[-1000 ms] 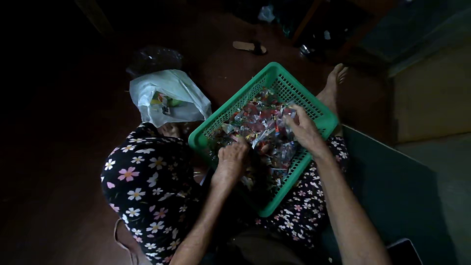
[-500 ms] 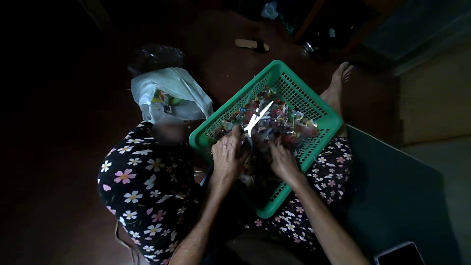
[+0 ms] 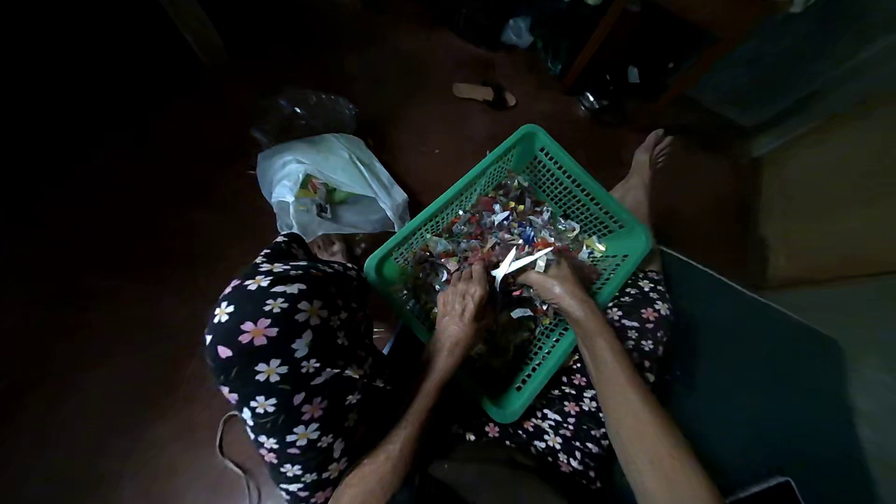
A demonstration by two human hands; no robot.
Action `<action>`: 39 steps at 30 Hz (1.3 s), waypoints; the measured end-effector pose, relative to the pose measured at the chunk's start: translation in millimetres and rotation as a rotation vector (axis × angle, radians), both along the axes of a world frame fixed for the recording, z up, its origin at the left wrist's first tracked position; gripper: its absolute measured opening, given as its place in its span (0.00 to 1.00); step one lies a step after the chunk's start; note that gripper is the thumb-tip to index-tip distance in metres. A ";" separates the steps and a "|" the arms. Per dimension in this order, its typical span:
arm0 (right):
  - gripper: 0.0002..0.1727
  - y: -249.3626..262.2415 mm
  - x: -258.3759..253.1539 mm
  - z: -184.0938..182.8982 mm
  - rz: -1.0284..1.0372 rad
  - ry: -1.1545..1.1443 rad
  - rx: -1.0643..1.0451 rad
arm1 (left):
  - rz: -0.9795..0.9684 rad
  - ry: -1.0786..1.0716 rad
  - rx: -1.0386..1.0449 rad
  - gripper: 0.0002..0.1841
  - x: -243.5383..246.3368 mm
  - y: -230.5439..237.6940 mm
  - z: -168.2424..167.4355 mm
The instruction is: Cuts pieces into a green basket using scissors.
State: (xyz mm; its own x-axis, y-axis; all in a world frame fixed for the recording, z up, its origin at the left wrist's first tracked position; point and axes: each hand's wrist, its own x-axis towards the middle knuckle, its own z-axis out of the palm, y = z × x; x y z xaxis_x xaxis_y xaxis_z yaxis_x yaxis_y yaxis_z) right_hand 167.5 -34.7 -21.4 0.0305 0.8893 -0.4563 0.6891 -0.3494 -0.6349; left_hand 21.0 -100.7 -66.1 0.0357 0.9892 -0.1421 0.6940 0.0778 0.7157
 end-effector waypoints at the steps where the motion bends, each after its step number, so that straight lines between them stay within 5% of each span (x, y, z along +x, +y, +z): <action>1: 0.24 -0.4 -2.2 2.1 -0.005 -0.001 -0.018 | 0.030 0.008 0.039 0.21 0.6 -0.7 -2.4; 4: 0.16 1.1 -3.2 4.0 0.014 -0.056 -0.049 | 0.029 -0.033 0.071 0.15 -1.3 -2.5 -1.1; 7: 0.28 4.2 1.4 0.4 0.011 -0.176 0.026 | -0.015 -0.017 0.009 0.14 -4.7 -1.8 4.9; 11: 0.28 8.3 10.7 -2.7 0.087 -0.408 0.158 | -0.120 0.031 -0.159 0.26 -9.1 -2.1 9.2; 16: 0.25 -2.0 4.6 3.2 0.256 -0.545 0.224 | -0.147 -0.019 -0.065 0.38 -2.8 -0.7 5.6; 23: 0.23 -0.5 -6.9 9.7 0.208 -0.580 0.115 | -0.035 0.007 -0.103 0.12 -5.5 1.5 10.5; 28: 0.38 14.8 14.8 22.3 0.376 -0.589 -0.009 | -0.103 0.024 -0.164 0.15 -19.0 -5.1 18.8; 31: 0.48 36.8 41.0 24.8 0.529 -0.354 0.005 | -0.134 0.080 -0.162 0.26 -29.1 -15.6 28.0; 34: 0.34 69.6 58.8 8.5 0.352 -0.245 0.165 | 0.003 0.002 0.073 0.29 -30.7 -19.9 14.8; 39: 0.40 90.8 21.2 -37.1 0.021 -0.271 0.330 | 0.200 -0.102 -0.015 0.22 -28.2 -2.5 1.6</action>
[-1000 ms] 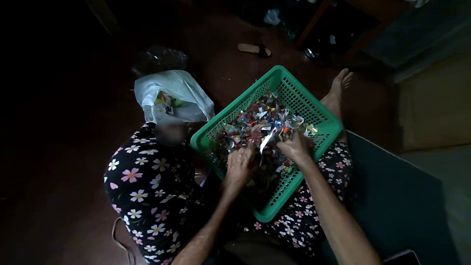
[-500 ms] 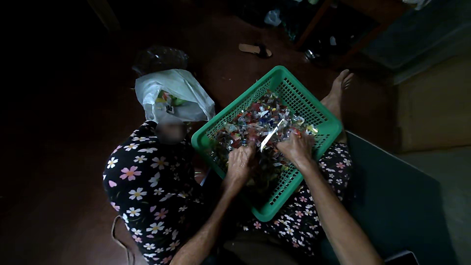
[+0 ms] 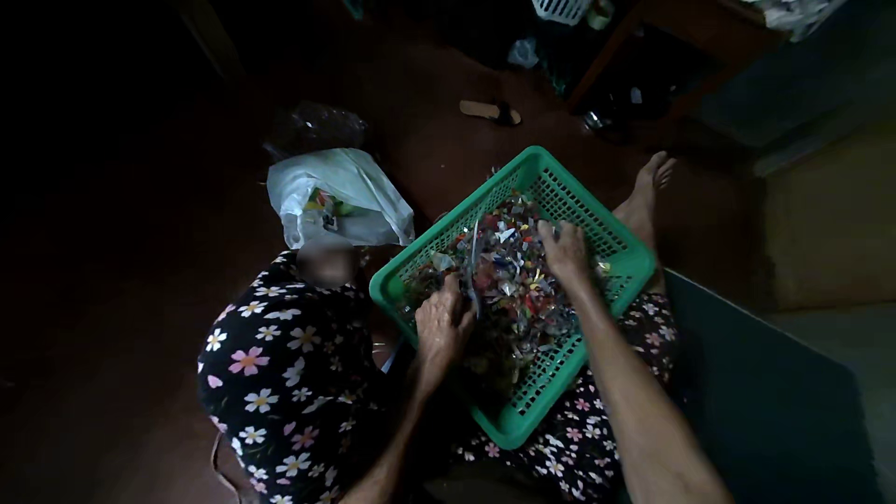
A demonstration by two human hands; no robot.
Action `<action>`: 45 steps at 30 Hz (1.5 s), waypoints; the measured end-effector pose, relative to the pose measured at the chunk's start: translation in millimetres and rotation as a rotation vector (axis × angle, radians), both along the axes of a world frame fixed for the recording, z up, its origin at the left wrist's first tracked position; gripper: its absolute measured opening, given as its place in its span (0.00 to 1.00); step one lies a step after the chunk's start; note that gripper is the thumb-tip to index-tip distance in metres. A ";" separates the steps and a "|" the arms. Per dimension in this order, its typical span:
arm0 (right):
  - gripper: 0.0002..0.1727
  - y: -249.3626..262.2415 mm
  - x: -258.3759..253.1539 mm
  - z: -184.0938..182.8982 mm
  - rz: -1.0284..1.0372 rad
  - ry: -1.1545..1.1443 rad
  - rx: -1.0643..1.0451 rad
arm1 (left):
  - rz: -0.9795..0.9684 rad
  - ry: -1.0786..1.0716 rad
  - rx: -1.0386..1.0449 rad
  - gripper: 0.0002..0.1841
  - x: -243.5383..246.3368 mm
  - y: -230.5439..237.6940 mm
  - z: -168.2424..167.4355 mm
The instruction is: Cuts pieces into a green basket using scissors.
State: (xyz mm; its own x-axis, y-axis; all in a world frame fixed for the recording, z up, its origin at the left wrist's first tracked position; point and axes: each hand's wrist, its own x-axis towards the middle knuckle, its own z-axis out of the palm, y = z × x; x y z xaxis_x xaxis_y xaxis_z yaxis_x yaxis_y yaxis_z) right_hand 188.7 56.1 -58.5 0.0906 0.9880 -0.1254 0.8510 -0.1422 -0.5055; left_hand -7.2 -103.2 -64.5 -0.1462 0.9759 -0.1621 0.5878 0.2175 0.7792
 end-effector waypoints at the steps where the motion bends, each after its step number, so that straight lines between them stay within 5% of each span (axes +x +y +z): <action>1: 0.40 -3.4 -13.4 -4.8 0.033 0.034 0.015 | 0.009 -0.025 -0.019 0.22 -0.7 2.2 0.0; 4: 0.36 -30.0 -46.9 -3.4 0.282 0.059 0.006 | 0.062 -0.024 0.031 0.21 -2.1 4.4 4.4; 11: 0.42 -121.6 -55.5 -10.9 0.818 -0.452 -0.220 | 0.069 0.112 -0.016 0.24 -12.7 3.1 17.2; 15: 0.43 -111.4 -39.8 1.9 0.625 -0.440 -0.357 | -0.004 0.179 -0.072 0.21 -8.0 1.3 20.8; 19: 0.33 -71.8 -28.3 -2.4 0.323 -0.255 -0.208 | -0.032 0.230 -0.097 0.18 -2.2 0.8 15.8; 28: 0.32 -71.3 -28.7 17.1 0.145 -0.032 -0.246 | -0.250 0.141 -0.105 0.37 10.3 0.3 4.7; 34: 0.28 -72.6 -44.2 26.5 0.127 -0.126 -0.358 | -0.126 0.136 0.006 0.16 21.0 4.2 -2.9; 39: 0.32 -65.2 -37.2 31.0 0.042 -0.092 -0.321 | -0.124 0.045 0.037 0.13 13.6 2.1 0.2; 45: 0.37 -65.2 -20.2 39.2 0.086 -0.216 -0.349 | -0.281 0.084 -0.055 0.35 13.1 -1.4 4.9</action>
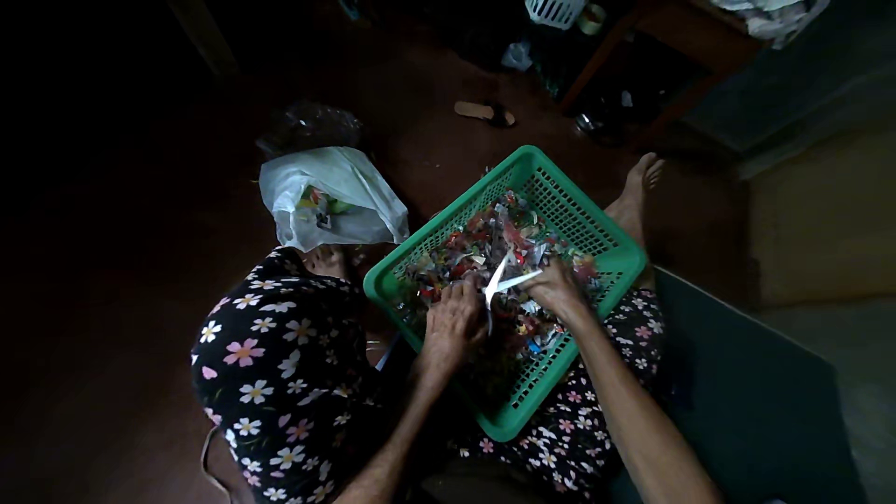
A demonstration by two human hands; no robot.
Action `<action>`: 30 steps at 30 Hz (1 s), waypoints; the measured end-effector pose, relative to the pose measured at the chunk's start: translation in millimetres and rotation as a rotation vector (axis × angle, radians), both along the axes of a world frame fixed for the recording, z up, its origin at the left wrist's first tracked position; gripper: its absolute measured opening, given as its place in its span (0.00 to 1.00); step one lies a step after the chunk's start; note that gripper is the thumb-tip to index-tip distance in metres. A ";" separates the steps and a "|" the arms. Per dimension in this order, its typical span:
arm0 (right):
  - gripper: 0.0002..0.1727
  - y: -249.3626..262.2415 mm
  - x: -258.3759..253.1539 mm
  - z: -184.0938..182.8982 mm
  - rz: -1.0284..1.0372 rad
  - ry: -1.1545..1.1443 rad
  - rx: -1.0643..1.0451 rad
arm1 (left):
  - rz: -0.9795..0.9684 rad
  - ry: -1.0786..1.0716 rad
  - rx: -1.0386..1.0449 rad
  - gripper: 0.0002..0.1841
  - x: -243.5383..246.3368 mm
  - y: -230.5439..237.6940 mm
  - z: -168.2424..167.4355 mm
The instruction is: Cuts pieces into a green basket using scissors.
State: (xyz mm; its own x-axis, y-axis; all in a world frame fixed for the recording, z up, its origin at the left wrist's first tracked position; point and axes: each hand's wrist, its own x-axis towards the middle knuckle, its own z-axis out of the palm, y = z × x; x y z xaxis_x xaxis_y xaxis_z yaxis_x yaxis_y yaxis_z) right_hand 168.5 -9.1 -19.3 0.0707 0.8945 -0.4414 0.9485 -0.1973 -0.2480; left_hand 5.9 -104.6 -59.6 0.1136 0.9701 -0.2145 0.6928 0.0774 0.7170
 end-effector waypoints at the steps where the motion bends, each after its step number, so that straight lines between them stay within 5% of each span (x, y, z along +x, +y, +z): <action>1: 0.34 -3.8 -1.3 0.5 0.042 -0.023 0.018 | -0.011 0.010 0.004 0.36 4.6 0.5 -1.7; 7: 0.22 -13.3 -28.8 2.5 0.122 -0.172 0.089 | 0.076 0.115 -0.075 0.20 16.5 10.0 2.2; 10: 0.27 -9.6 -27.1 3.5 0.086 -0.170 0.078 | 0.103 0.032 -0.002 0.14 10.9 8.7 0.8; 15: 0.32 -5.6 -10.7 5.0 0.012 -0.104 0.147 | 0.098 -0.060 -0.004 0.18 -2.2 4.2 -1.6; 20: 0.32 -10.1 -7.8 9.7 0.028 -0.119 0.141 | -0.058 -0.007 -0.122 0.36 3.4 4.0 1.7; 26: 0.29 -14.5 -20.2 5.6 0.081 -0.102 0.118 | 0.045 0.014 0.004 0.16 10.0 9.9 -7.8; 30: 0.33 -9.6 -15.4 6.6 0.057 -0.100 0.194 | 0.054 -0.103 0.023 0.14 2.8 7.2 -2.1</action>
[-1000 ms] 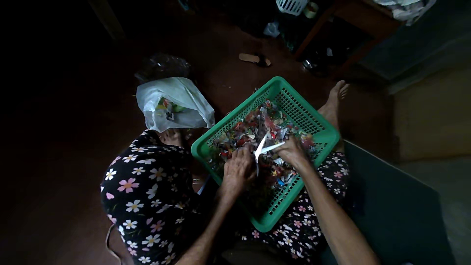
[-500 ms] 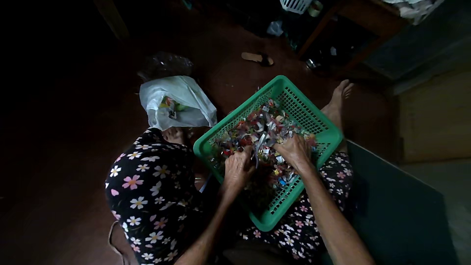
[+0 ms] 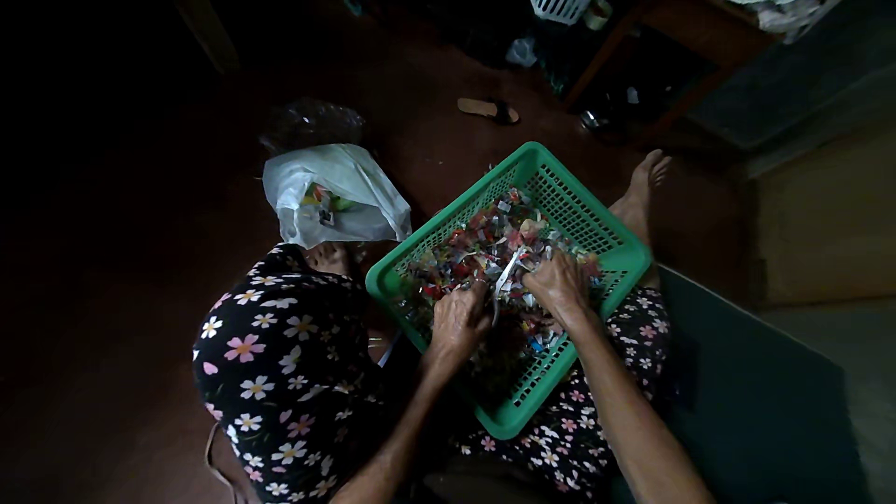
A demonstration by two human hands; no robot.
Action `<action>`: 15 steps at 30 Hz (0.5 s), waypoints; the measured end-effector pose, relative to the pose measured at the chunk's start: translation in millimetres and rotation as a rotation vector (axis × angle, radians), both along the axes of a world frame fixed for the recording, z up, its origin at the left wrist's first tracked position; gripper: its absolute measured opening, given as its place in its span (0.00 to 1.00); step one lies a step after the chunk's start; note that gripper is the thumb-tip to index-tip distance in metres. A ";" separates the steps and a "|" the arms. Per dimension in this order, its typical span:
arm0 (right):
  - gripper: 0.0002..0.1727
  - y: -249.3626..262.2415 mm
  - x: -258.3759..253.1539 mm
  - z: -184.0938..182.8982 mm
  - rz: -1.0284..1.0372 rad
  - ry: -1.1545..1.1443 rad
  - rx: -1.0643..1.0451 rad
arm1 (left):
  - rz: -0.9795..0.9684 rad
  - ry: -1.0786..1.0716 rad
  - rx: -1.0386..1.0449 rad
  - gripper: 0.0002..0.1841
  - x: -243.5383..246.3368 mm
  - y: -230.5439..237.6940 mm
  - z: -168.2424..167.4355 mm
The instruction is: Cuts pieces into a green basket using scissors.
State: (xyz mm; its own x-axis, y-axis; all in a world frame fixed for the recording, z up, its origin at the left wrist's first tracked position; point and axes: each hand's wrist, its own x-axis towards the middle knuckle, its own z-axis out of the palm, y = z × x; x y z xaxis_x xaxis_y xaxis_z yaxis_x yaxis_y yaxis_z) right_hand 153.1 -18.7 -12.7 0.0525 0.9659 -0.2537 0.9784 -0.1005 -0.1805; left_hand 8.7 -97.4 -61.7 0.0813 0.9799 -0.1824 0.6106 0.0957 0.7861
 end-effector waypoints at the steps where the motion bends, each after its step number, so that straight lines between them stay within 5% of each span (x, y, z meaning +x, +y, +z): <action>1: 0.33 0.1 3.4 -1.2 0.050 0.010 0.071 | -0.009 -0.032 -0.019 0.15 -3.5 -0.6 1.9; 7: 0.48 22.9 39.9 12.3 0.329 0.125 -0.091 | -0.059 0.122 -0.144 0.27 -23.8 -10.9 14.6; 11: 0.51 40.1 71.9 -11.3 0.135 -0.003 -0.076 | 0.045 0.163 -0.111 0.29 -29.8 -7.6 10.6; 15: 0.36 22.1 39.7 -28.5 0.056 -0.062 -0.326 | 0.111 0.202 -0.147 0.23 -28.7 -1.5 12.8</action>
State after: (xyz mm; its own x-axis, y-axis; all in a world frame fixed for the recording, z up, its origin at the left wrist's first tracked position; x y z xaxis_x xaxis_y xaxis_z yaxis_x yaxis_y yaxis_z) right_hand 192.8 3.4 -41.3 0.0261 0.8365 -0.5474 0.9922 -0.0887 -0.0881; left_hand -20.1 -98.9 -48.8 -0.0778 0.9425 -0.3250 0.7332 0.2750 0.6219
